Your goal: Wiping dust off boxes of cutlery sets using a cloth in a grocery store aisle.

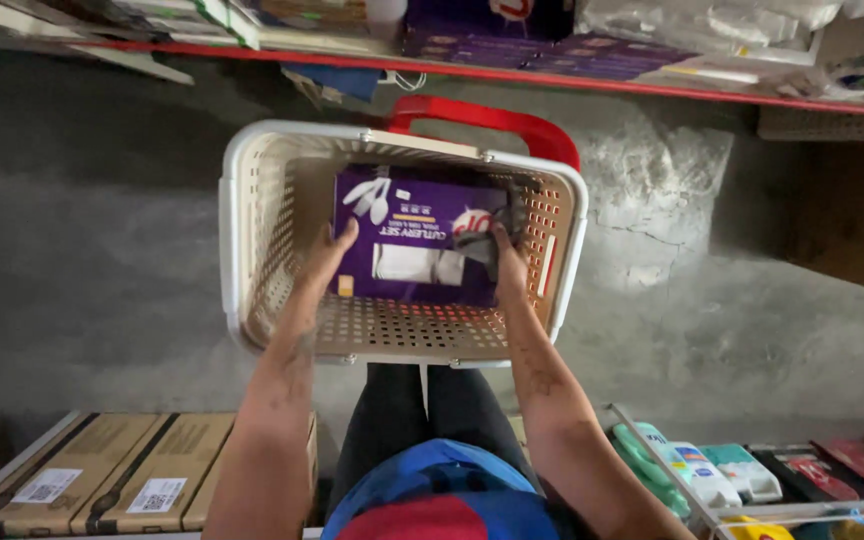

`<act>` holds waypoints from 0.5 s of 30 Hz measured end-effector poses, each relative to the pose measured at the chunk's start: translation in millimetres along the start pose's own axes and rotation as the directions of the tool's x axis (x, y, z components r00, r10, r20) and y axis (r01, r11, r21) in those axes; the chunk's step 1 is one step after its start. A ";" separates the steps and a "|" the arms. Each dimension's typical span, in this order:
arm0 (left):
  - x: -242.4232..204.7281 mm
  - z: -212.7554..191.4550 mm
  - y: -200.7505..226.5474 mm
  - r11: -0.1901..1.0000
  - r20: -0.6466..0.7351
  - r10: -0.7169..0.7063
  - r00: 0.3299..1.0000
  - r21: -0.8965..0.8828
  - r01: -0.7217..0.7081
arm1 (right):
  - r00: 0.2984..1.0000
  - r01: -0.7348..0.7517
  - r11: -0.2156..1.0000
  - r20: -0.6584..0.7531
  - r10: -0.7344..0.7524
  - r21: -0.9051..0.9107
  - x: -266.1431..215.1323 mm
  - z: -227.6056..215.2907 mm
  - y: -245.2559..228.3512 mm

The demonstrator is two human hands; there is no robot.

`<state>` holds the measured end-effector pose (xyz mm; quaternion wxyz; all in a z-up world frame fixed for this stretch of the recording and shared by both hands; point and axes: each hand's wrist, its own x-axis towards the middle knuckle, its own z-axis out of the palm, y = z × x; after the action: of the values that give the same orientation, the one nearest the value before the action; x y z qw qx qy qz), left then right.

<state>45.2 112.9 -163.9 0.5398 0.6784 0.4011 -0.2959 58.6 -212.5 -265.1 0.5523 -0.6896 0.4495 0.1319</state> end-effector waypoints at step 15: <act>-214.0 -11.7 71.4 0.693 -0.097 0.451 0.887 -0.589 -0.416 | 0.704 0.704 0.701 0.242 -0.667 -0.114 -77.0 -54.8 -183.8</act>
<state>-1.2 69.4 52.8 0.7897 0.5410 0.2869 -0.0379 138.9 -226.8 -75.2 0.5290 -0.8434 0.0913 0.0227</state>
